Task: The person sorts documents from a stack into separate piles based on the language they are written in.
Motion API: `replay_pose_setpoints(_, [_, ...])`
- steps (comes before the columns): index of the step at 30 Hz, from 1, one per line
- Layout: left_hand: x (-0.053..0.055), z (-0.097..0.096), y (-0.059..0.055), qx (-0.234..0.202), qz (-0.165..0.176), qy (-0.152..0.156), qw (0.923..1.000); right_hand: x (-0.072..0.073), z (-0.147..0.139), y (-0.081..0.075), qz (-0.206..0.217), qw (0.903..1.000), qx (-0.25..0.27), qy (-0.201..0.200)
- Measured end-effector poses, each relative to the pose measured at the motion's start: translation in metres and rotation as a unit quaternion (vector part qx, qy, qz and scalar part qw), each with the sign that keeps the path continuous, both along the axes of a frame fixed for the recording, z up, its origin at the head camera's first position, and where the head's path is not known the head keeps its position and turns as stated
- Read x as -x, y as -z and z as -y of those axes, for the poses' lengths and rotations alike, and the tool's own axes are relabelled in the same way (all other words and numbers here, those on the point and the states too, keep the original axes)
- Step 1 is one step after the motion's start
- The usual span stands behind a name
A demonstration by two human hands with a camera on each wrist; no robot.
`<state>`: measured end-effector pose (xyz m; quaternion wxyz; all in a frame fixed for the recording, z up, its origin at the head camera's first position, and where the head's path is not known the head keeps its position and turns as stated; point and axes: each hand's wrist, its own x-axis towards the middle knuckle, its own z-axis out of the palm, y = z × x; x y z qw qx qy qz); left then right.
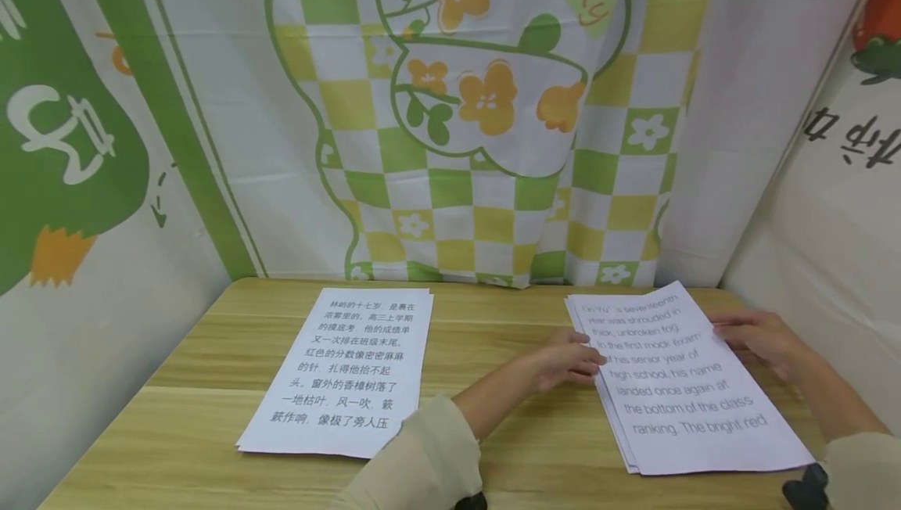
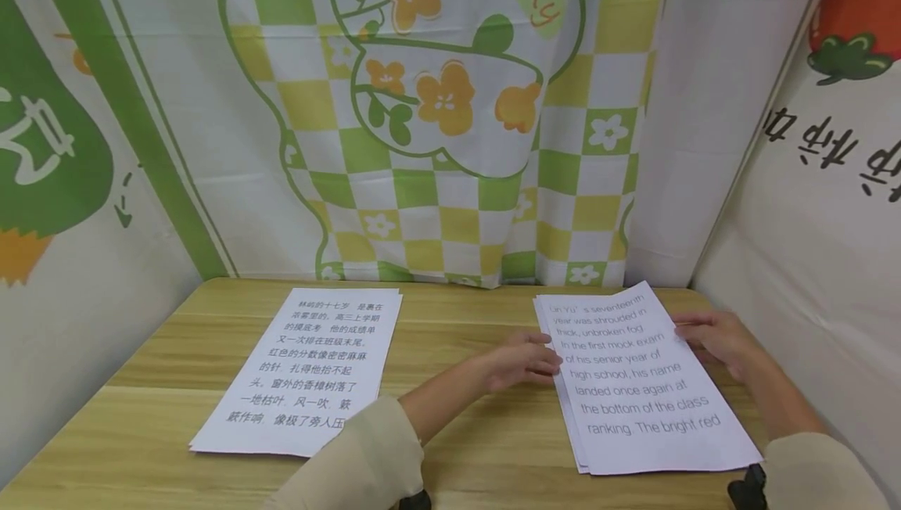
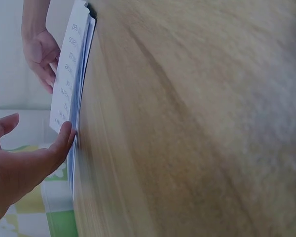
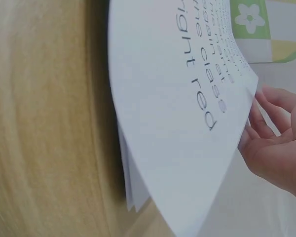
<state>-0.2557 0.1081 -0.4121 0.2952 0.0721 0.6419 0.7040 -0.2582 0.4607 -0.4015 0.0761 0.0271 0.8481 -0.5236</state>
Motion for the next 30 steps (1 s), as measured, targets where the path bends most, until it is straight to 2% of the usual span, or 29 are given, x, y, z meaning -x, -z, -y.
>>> replay_pose_setpoints(9, [0.000,0.000,0.003,-0.001,0.002,0.007,1.0000,-0.001,0.001,0.004,0.014,0.9987,-0.049,0.000])
replay_pose_setpoints(17, [0.001,0.001,0.003,0.005,0.003,0.009,0.9999,-0.002,0.004,0.004,-0.004,0.9926,-0.122,-0.001])
replay_pose_setpoints(23, [0.002,0.002,0.002,0.006,-0.005,0.019,0.9998,-0.003,0.005,0.004,-0.019,0.9914,-0.130,-0.002])
replay_pose_setpoints(28, [0.002,0.010,0.002,0.017,-0.032,0.032,0.9988,-0.002,0.013,0.000,-0.053,0.9841,-0.169,0.001])
replay_pose_setpoints(30, [0.003,0.018,0.002,0.034,-0.060,0.034,0.9970,-0.002,0.020,-0.003,-0.077,0.9769,-0.200,0.000])
